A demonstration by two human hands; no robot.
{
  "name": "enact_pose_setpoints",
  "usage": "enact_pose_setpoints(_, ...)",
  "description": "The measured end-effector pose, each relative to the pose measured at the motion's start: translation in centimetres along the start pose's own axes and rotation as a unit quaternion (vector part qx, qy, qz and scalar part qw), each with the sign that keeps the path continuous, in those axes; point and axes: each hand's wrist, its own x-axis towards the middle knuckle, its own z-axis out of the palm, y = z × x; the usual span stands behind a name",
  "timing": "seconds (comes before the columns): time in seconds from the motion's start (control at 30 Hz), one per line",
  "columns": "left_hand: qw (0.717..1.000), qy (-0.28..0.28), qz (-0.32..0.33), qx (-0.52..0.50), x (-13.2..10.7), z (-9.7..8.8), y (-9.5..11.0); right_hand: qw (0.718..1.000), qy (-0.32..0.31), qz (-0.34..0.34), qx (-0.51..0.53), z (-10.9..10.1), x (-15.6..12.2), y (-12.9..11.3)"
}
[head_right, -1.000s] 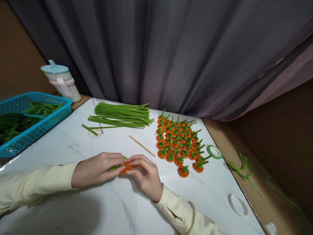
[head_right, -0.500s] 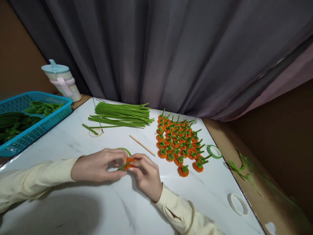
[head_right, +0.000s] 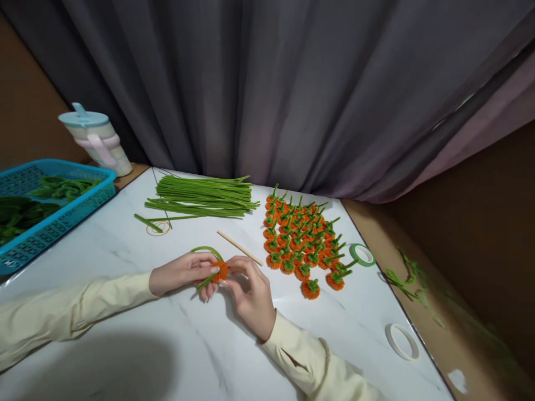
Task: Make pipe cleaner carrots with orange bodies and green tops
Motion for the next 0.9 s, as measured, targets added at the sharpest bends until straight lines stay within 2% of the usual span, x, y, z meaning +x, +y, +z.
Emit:
enact_pose_setpoints(0.1,1.000,0.019,0.009,0.003,0.1,-0.1,-0.2,0.998,0.008,0.000,-0.057,-0.2,0.1,0.2)
enact_pose_setpoints(0.23,0.999,0.037,0.018,-0.003,0.2,-0.3,-0.5,0.998,0.003,0.001,-0.062,-0.3,0.0,0.2)
enact_pose_setpoints(0.53,0.997,0.073,0.028,0.022,0.1,-0.1,-1.0,0.986,-0.061,-0.111,-0.105,-0.1,-0.2,0.0)
enact_pose_setpoints(0.63,0.997,0.069,0.016,0.008,0.1,-0.1,-0.7,0.984,-0.051,-0.123,-0.117,-0.2,-0.1,0.2)
enact_pose_setpoints(0.77,0.997,0.061,-0.002,-0.047,0.1,0.0,-0.4,0.988,-0.028,-0.105,-0.111,-0.2,0.0,0.4)
enact_pose_setpoints(0.9,0.998,0.040,0.004,-0.044,-0.1,0.1,-0.3,0.989,-0.009,-0.108,-0.104,-0.2,-0.1,0.5)
